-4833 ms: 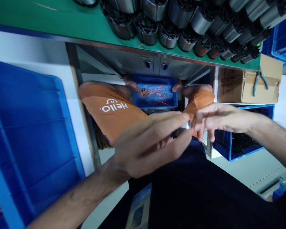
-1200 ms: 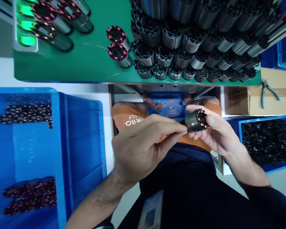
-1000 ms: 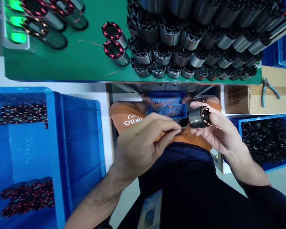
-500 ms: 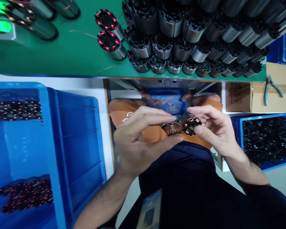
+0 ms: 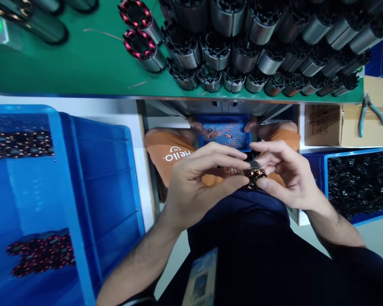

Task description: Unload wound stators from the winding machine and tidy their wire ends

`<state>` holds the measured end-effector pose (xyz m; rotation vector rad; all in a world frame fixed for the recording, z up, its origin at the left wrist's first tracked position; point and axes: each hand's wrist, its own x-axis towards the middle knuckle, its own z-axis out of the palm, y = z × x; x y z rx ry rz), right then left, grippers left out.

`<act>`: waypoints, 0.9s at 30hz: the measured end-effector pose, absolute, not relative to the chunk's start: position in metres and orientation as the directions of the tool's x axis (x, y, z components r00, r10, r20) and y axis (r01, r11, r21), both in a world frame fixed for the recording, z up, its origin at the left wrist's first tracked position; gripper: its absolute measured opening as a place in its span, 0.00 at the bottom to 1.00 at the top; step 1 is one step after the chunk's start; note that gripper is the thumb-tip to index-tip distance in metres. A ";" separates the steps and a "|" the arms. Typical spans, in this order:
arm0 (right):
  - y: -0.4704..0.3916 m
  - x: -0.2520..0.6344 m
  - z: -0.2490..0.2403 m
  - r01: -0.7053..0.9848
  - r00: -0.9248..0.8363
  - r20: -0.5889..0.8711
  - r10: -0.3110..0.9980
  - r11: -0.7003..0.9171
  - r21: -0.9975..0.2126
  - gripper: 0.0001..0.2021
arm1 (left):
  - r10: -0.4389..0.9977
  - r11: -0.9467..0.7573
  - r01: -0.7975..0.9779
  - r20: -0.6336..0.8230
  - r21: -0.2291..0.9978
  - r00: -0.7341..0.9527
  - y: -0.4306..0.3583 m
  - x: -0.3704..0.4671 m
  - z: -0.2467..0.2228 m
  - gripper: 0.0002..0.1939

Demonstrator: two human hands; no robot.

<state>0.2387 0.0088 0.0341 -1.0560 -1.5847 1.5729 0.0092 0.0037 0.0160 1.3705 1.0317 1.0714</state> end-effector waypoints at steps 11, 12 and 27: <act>0.009 0.244 0.040 0.034 -0.409 -0.140 0.902 -0.137 -0.990 0.31 | 0.979 0.148 -0.123 -0.128 0.981 0.156 -0.005 0.014 -0.028 0.12; 0.009 0.243 0.039 0.053 -0.403 -0.150 0.903 -0.141 -0.989 0.31 | 0.992 0.034 -0.081 -0.024 0.996 0.125 -0.004 0.012 -0.025 0.18; 0.017 0.233 0.036 0.189 -0.411 0.075 0.908 0.166 -0.968 0.12 | 0.884 -0.468 0.328 0.427 0.821 0.193 -0.014 0.021 0.006 0.37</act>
